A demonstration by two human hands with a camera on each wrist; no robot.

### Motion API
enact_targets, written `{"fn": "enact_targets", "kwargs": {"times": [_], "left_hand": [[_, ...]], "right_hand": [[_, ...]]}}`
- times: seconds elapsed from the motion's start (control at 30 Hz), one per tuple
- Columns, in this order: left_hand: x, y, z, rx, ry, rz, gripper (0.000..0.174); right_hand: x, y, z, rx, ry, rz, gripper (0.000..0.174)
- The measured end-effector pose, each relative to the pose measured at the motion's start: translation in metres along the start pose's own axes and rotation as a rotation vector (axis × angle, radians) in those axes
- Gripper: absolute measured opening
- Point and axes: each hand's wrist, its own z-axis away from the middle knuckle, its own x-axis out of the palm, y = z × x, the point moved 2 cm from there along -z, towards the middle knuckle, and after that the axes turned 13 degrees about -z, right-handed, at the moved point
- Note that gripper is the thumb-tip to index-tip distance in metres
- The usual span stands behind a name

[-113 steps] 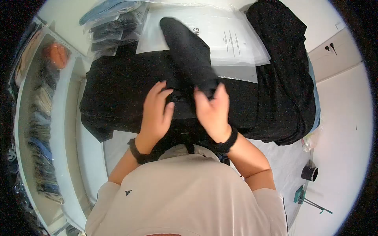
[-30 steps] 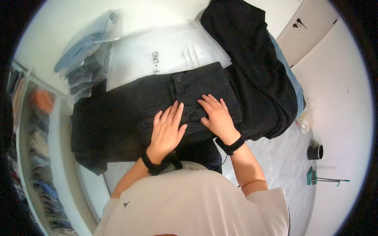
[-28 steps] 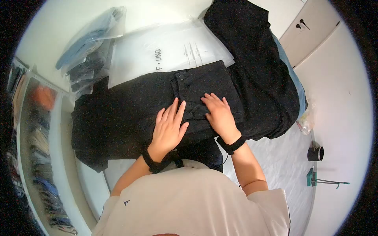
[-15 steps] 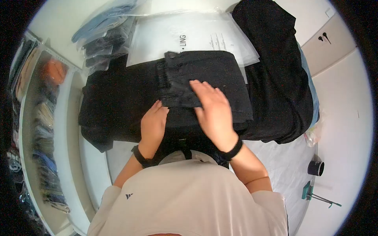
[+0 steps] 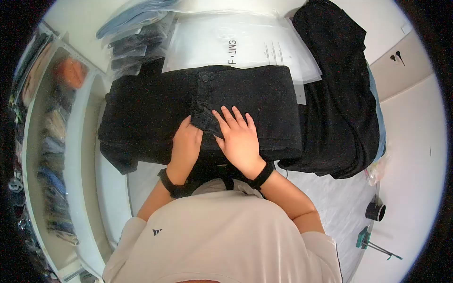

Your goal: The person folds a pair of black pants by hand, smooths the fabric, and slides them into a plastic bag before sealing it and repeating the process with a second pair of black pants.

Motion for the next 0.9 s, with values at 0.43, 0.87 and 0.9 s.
{"fn": "enact_targets", "kwargs": {"times": [0.43,0.87,0.9], "left_hand": [[-0.057,-0.04,0.031,-0.243,0.424,-0.195,0.035],[-0.1,-0.141,0.068,-1.033,0.593,1.051,0.05],[-0.1,-0.136,0.06,-1.006,0.549,1.08,0.043]], "right_hand": [[-0.01,0.001,-0.003,-0.042,-0.092,-0.05,0.069],[-0.003,-0.011,-0.008,-0.083,-0.058,-0.044,0.07],[-0.003,-0.01,-0.009,-0.071,-0.048,-0.039,0.07]]}}
